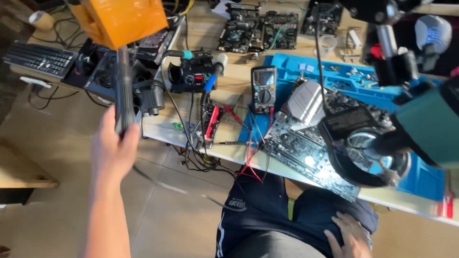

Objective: Using a multimeter and digital microscope to test electrical circuits on a computer motherboard for diagnostics.

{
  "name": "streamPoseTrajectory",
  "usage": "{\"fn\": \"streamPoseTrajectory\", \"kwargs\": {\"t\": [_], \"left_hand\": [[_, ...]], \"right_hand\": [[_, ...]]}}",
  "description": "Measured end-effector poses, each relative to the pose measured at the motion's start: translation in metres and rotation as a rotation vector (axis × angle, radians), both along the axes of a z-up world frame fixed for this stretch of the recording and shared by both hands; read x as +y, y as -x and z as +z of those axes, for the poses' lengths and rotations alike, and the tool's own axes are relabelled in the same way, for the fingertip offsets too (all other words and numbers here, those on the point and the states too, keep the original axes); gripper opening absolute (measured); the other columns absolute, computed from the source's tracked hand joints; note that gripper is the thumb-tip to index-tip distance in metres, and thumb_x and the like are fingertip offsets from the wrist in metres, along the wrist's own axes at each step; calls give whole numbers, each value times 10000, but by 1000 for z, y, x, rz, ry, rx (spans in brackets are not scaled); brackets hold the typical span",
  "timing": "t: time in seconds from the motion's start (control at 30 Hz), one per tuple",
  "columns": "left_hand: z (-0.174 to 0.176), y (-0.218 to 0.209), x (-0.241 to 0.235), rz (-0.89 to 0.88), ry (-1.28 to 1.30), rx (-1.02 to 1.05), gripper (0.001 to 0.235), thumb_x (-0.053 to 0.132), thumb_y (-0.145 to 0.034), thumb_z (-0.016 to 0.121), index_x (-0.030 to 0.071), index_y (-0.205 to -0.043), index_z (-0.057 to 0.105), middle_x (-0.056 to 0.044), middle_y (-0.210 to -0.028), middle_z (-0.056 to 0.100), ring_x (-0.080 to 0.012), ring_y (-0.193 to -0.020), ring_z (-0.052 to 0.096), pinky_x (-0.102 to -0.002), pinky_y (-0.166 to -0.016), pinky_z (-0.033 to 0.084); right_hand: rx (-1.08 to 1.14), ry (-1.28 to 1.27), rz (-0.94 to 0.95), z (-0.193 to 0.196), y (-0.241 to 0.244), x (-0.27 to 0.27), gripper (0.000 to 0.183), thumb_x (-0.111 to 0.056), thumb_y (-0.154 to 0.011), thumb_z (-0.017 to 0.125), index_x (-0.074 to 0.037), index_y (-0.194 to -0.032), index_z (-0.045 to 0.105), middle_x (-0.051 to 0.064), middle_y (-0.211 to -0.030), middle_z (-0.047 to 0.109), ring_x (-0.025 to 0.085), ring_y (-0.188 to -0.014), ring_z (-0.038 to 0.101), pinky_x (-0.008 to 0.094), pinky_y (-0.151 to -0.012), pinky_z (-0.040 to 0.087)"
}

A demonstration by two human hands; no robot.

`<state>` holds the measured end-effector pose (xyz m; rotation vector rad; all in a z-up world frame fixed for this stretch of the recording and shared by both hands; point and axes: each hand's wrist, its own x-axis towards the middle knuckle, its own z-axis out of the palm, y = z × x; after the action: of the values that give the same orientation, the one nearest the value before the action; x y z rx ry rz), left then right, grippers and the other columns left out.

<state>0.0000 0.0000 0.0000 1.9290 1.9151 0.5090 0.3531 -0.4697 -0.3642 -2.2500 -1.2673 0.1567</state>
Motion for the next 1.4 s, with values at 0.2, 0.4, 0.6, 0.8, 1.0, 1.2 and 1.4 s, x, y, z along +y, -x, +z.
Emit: {"fn": "streamPoseTrajectory", "kwargs": {"t": [0.2,0.4,0.6,0.8,1.0,1.2,1.4], "left_hand": [[-110,-17,132,-342,-253,166,750,338,-1028,636,-1,-1671,450,-347,-1499,636,-559,-1309,602,-640,-1047,467],[-144,-57,181,-424,-254,418,772,376,-1034,538,74,-1727,383,-360,-1406,642,-580,-1193,658,-654,-955,521],[-160,-69,198,-505,-324,583,778,325,-1008,576,0,-1708,476,-371,-1334,721,-612,-1065,741,-716,-842,567],[-158,-73,184,-530,-440,716,769,433,-1037,728,-29,-1607,499,-286,-1178,800,-504,-946,822,-637,-687,631],[-168,-54,182,-552,-418,745,861,493,-1038,738,-14,-1706,542,-276,-1306,766,-459,-1137,763,-623,-720,651],[-184,-38,189,-584,-420,653,773,387,-1080,783,-90,-1657,590,-338,-1225,758,-524,-1066,742,-589,-835,623],[-164,-29,174,-538,-206,563,620,330,-1096,683,-19,-1604,614,-379,-1288,755,-600,-1126,693,-624,-932,573]], "right_hand": [[-122,-57,-99,9,-2,24,498,-390,-887,805,-118,-1304,786,100,-1422,752,310,-1373,680,467,-1253,506],[-72,97,-116,-9,-22,35,562,-477,-924,747,-118,-1355,762,148,-1428,689,359,-1404,604,495,-1266,443],[-62,120,-107,9,-28,47,513,-407,-946,739,-27,-1290,754,170,-1359,682,374,-1331,598,501,-1224,450],[-33,84,-98,20,-27,49,496,-390,-950,746,14,-1237,748,211,-1359,679,401,-1328,599,517,-1210,454],[-40,40,-97,25,-26,49,440,-378,-958,755,16,-1154,754,194,-1305,699,398,-1226,631,523,-1129,496],[-6,51,-99,25,-27,48,440,-385,-956,742,-14,-1192,758,160,-1316,695,387,-1224,631,514,-1126,478],[5,49,-107,24,-26,45,452,-389,-970,728,-39,-1255,757,132,-1345,695,364,-1259,624,505,-1160,460]]}}
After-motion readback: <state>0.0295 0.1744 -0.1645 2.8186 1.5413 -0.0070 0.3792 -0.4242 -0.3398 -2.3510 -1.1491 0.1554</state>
